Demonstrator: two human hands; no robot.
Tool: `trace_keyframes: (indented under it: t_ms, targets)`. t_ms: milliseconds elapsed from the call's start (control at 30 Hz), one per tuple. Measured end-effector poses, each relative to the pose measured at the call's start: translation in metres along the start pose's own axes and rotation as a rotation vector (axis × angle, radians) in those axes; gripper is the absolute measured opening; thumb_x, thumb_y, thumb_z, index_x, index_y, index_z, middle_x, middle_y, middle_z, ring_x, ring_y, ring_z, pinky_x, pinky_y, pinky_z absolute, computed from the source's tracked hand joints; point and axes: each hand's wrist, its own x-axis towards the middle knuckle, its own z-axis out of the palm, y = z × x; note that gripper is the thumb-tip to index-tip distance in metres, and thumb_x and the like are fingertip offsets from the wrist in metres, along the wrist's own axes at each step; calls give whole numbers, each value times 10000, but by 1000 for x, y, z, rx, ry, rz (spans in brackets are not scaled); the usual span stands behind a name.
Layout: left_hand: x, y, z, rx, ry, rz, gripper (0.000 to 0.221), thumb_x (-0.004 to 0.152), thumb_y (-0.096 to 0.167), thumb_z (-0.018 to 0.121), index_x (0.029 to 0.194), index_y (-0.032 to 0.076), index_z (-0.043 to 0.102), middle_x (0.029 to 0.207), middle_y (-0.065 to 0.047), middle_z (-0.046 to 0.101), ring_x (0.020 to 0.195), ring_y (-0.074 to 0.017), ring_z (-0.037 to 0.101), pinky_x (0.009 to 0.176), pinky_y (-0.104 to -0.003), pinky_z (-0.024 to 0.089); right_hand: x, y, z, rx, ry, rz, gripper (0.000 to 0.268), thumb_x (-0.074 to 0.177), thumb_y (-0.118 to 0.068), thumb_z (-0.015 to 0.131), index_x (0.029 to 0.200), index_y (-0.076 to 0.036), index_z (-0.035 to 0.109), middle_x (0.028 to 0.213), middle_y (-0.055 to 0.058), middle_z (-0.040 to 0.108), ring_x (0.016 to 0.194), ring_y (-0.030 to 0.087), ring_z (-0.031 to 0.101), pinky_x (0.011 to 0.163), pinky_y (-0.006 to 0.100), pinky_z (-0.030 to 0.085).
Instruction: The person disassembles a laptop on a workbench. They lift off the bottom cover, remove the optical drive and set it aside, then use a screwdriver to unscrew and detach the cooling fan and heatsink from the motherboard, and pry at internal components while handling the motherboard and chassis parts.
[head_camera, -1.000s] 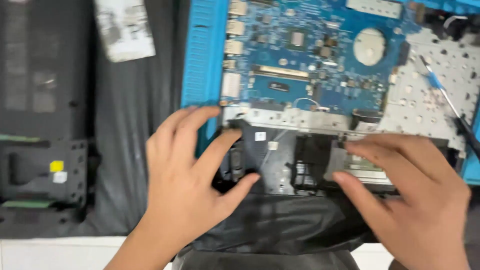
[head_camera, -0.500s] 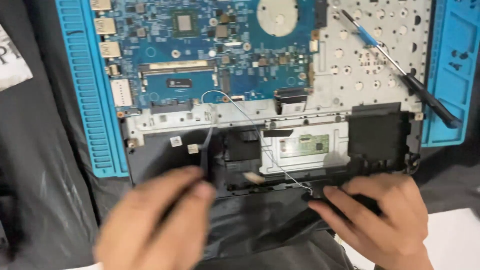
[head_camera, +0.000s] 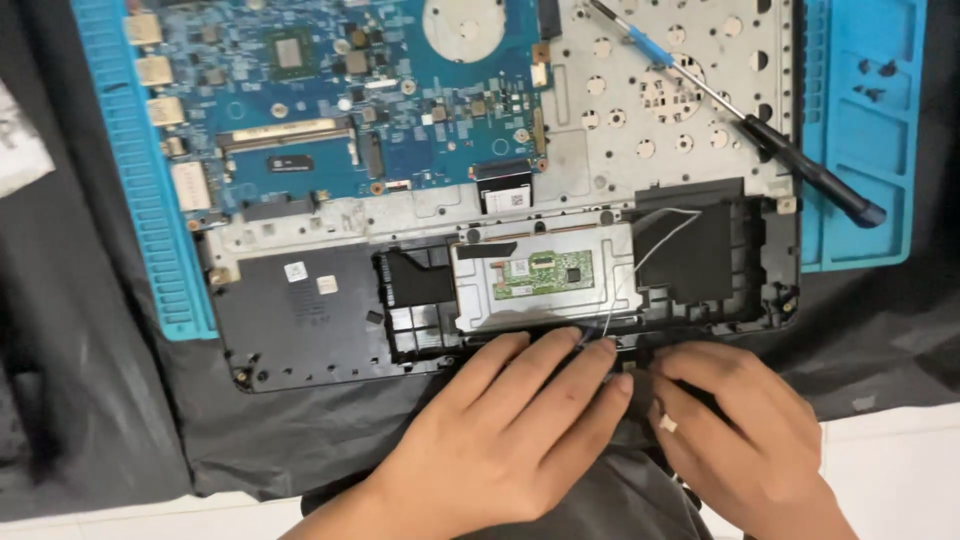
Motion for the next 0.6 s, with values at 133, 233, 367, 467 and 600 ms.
trace_keyframes:
  t_ms: [133, 233, 367, 467, 600]
  targets:
    - [-2, 9, 7, 50, 75, -2, 302, 1018, 155, 604, 1248, -19, 692, 1336, -155, 669, 1305, -315, 625, 1136, -408, 525, 3, -10, 4, 16, 26, 57, 232, 687, -4, 819, 866, 15, 673, 985, 148, 701, 906, 308, 723, 787, 363, 598]
    - [-6, 11, 12, 47, 127, -18, 276, 1034, 130, 612, 1235, -37, 699, 1311, -168, 676, 1321, -315, 627, 1133, -403, 531, 0, -14, 9, -57, 52, 125, 239, 681, 27, 822, 892, 21, 711, 1006, 152, 733, 890, 286, 736, 794, 361, 594]
    - [-10, 9, 8, 23, 178, -34, 215, 1085, 111, 612, 1203, -58, 672, 1275, -191, 658, 1296, -314, 628, 1110, -390, 533, -6, 4, 16, -65, 59, 17, 255, 670, -9, 847, 874, 27, 699, 974, 163, 729, 912, 321, 744, 805, 375, 595]
    - [-10, 6, -5, 52, 269, 2, 282, 933, 128, 619, 1161, -23, 690, 1208, -166, 681, 1214, -303, 678, 1026, -379, 579, -27, 40, 17, 21, 95, -83, 247, 696, -28, 846, 870, 46, 688, 982, 144, 715, 899, 285, 740, 829, 359, 604]
    - [-29, 1, -12, -27, 397, -19, 240, 1012, 122, 626, 1214, -2, 664, 1254, -138, 649, 1233, -287, 678, 1014, -346, 592, -56, 143, -3, 85, -147, -173, 418, 685, -216, 876, 953, 17, 656, 1078, 151, 707, 1010, 279, 730, 900, 345, 589]
